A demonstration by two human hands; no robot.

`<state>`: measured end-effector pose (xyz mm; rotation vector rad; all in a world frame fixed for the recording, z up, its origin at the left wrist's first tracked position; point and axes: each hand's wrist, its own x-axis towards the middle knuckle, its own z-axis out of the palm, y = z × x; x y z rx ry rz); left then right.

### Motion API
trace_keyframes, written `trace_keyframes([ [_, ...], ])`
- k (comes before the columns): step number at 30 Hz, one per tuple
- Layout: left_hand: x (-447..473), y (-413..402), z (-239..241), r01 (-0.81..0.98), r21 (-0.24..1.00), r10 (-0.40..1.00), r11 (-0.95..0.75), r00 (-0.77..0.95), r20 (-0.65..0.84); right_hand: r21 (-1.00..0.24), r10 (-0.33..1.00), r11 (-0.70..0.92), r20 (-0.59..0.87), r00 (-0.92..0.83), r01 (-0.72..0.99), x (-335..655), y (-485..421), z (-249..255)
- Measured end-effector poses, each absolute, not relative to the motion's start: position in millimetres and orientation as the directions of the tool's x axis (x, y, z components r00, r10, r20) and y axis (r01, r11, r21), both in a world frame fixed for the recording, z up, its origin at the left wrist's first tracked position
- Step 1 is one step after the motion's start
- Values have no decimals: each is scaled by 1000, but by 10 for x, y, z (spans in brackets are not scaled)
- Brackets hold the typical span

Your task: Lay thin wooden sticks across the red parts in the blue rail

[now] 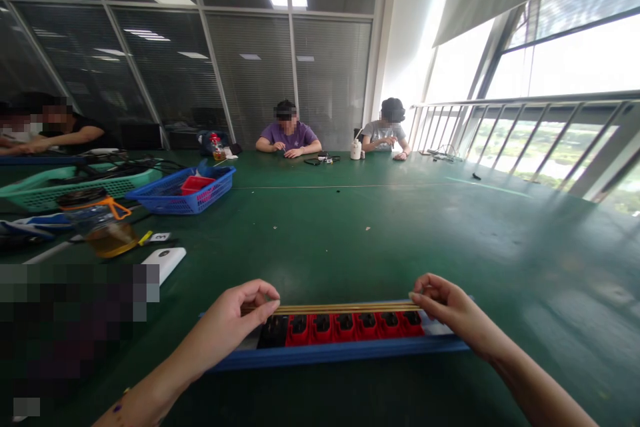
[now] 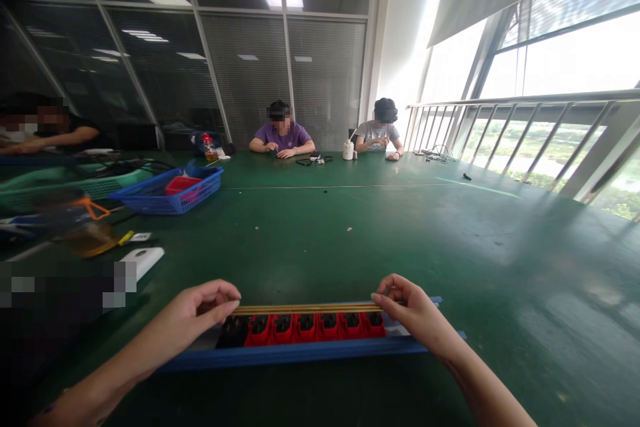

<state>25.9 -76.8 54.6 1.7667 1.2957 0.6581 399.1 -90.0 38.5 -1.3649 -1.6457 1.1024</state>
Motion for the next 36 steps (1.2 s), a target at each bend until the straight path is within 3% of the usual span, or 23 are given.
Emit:
trace_keyframes([
  [11, 228, -762, 507, 596, 792, 941, -128, 326, -93, -923, 985, 127, 75, -155, 363, 3980, -911, 240],
  [18, 209, -758, 445, 636, 762, 929, -123, 344, -137, -862, 983, 128, 45, -177, 491, 3990, -900, 192],
  [32, 151, -755, 567, 664, 735, 899, -136, 394, -190, -802, 984, 153, 71, -162, 577, 3943, -928, 210],
  [36, 62, -733, 604, 726, 666, 910, -174, 377, -173, -771, 983, 168, 83, -165, 614, 3948, -934, 197],
])
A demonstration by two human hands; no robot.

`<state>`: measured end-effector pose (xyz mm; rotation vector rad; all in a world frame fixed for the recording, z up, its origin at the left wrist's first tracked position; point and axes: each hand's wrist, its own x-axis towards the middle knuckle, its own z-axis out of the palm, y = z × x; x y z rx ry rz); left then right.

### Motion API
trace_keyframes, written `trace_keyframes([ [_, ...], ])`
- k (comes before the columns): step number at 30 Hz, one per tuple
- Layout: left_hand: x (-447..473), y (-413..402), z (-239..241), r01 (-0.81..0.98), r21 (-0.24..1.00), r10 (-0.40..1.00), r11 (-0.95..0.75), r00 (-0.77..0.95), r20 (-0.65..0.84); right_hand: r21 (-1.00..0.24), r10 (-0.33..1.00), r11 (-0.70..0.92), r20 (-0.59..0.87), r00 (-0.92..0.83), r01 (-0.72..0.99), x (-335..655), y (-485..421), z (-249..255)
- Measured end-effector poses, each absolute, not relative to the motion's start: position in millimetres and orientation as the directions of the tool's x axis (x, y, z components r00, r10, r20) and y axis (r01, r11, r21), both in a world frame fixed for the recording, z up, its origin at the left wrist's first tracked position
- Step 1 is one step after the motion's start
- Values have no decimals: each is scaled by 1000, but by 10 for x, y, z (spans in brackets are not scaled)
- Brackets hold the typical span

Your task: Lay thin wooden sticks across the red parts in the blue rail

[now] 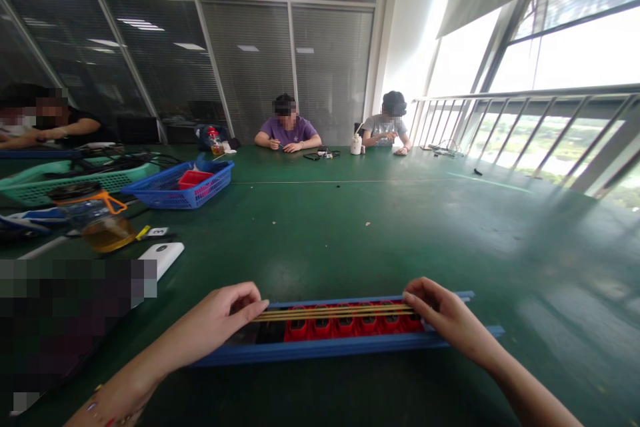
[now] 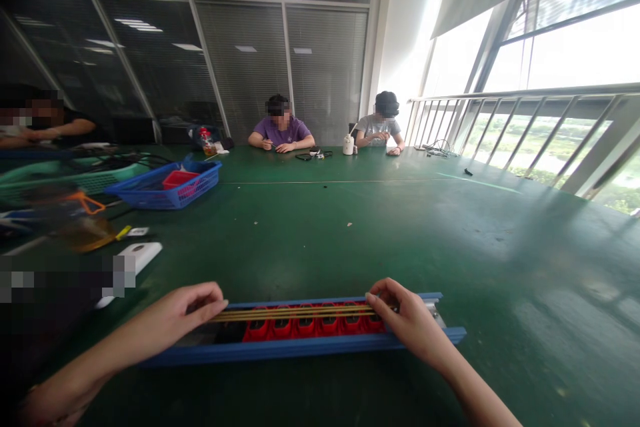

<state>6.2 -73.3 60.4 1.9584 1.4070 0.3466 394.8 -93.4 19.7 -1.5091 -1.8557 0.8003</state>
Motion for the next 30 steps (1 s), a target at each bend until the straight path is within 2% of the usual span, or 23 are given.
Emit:
trace_keyframes([
  [6, 40, -726, 660, 746, 626, 896, -228, 412, -165, -753, 980, 181, 84, -180, 633, 3932, -948, 234],
  [9, 43, -722, 694, 756, 586, 902, -290, 421, -96, -748, 980, 177, 75, -183, 640, 3931, -954, 253],
  [15, -119, -692, 727, 810, 421, 905, -408, 419, 72, -741, 981, 177, 78, -179, 647, 3936, -950, 260],
  [20, -327, -676, 829, 852, 330, 914, -406, 375, 157, -753, 982, 166, 66, -179, 637, 3938, -948, 263],
  [30, -822, -662, 1111, 950, 38, 889, -311, 276, 365, -767, 976, 187, 73, -206, 614, 3942, -954, 269],
])
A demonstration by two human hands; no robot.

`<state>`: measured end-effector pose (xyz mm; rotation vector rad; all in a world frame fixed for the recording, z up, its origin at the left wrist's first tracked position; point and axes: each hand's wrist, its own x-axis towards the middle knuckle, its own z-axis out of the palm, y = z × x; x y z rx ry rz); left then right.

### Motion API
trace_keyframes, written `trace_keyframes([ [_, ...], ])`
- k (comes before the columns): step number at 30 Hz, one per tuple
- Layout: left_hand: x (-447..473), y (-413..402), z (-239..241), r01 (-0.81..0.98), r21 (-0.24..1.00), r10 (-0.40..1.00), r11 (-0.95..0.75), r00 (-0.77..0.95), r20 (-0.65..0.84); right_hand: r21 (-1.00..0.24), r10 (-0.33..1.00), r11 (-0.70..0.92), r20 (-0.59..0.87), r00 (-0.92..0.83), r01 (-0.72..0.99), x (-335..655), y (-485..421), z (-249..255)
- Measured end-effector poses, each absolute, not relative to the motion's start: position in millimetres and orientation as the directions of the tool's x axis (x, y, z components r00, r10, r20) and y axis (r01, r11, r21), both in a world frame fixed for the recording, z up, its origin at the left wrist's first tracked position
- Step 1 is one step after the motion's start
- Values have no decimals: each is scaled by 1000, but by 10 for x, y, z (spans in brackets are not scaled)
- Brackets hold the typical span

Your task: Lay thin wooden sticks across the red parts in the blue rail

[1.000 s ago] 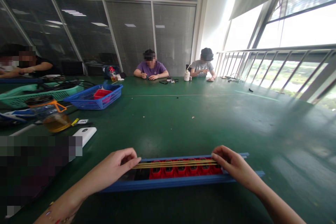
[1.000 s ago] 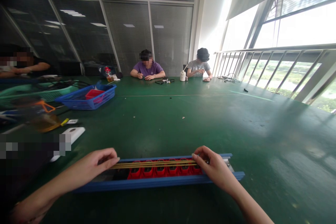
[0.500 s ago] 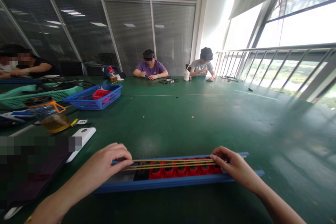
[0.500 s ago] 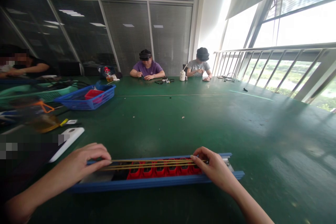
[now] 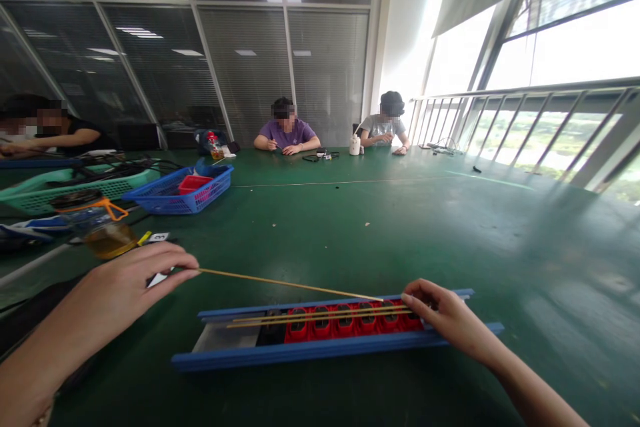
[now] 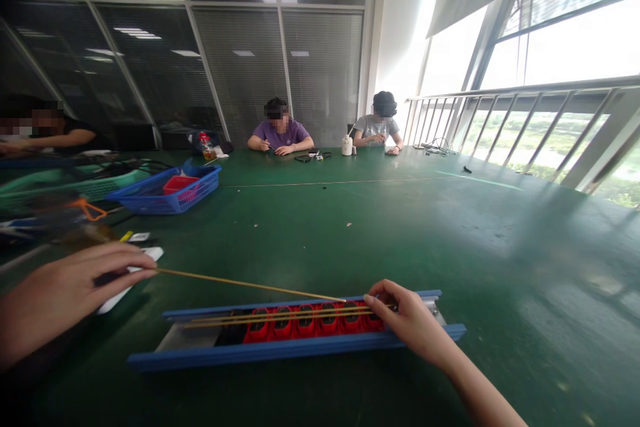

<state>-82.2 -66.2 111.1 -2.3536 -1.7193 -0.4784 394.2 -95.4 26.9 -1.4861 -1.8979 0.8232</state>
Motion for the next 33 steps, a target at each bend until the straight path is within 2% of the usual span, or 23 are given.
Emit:
trace_keyframes([
  [6, -807, -512, 1238, 976, -26, 901, -214, 208, 382, -789, 974, 174, 50, -220, 589, 3980, -955, 277],
  [12, -593, -202, 1182, 958, -3, 939, -287, 282, 198, -824, 972, 172, 55, -227, 540, 4037, -959, 253],
  [18, -249, 109, 933, 939, 47, 940, -339, 338, 38, -825, 964, 185, 47, -262, 534, 4058, -976, 298],
  [24, 52, 327, 578, 920, 152, 931, -361, 366, -5, -794, 965, 182, 32, -259, 580, 4078, -984, 332],
  [33, 150, 524, 132, 916, 166, 931, -364, 361, 48, -804, 977, 146, 25, -214, 576, 4107, -959, 273],
])
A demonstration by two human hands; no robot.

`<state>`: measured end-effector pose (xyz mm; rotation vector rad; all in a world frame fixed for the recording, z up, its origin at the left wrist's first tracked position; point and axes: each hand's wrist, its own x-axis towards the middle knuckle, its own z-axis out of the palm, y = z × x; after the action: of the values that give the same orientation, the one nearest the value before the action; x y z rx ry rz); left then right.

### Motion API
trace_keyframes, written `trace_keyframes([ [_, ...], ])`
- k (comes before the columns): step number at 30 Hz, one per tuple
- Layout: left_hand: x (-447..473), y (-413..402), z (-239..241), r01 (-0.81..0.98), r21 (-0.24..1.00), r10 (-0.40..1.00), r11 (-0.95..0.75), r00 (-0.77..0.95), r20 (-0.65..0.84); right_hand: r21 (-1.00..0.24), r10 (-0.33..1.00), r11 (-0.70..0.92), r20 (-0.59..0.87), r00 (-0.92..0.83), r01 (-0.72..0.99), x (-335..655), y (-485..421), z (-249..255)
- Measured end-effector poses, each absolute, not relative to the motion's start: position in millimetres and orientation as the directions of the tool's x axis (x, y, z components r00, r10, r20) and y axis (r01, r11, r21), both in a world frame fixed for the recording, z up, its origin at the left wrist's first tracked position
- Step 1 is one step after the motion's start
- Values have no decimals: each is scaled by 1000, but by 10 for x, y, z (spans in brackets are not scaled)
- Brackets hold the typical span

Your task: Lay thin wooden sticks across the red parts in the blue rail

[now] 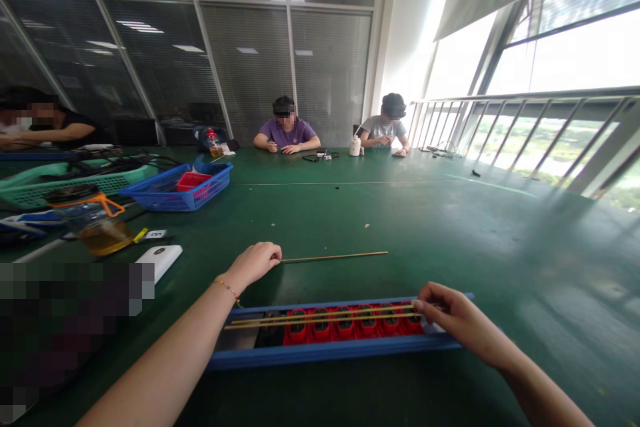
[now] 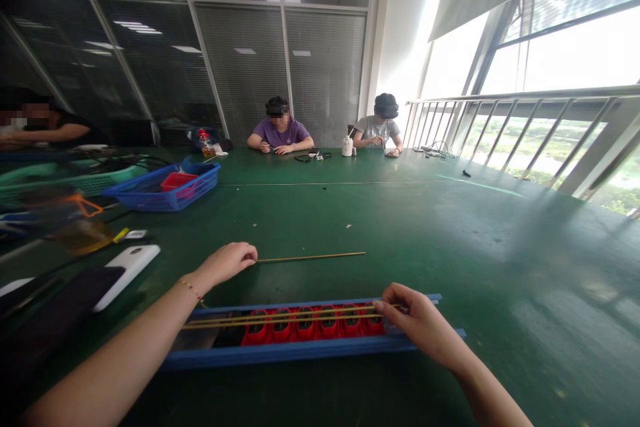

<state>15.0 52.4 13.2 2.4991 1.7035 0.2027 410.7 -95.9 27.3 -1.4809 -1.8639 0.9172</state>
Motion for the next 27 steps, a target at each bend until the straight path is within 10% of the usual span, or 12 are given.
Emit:
trace_keyframes([
  [8, 128, 517, 55, 905, 210, 929, -371, 361, 86, -834, 969, 113, 212, 124, 540, 4238, -923, 338],
  [27, 118, 503, -1, 893, 252, 928, -373, 356, 112, -721, 954, -17, 195, 228, 692, 5027, -607, 255],
])
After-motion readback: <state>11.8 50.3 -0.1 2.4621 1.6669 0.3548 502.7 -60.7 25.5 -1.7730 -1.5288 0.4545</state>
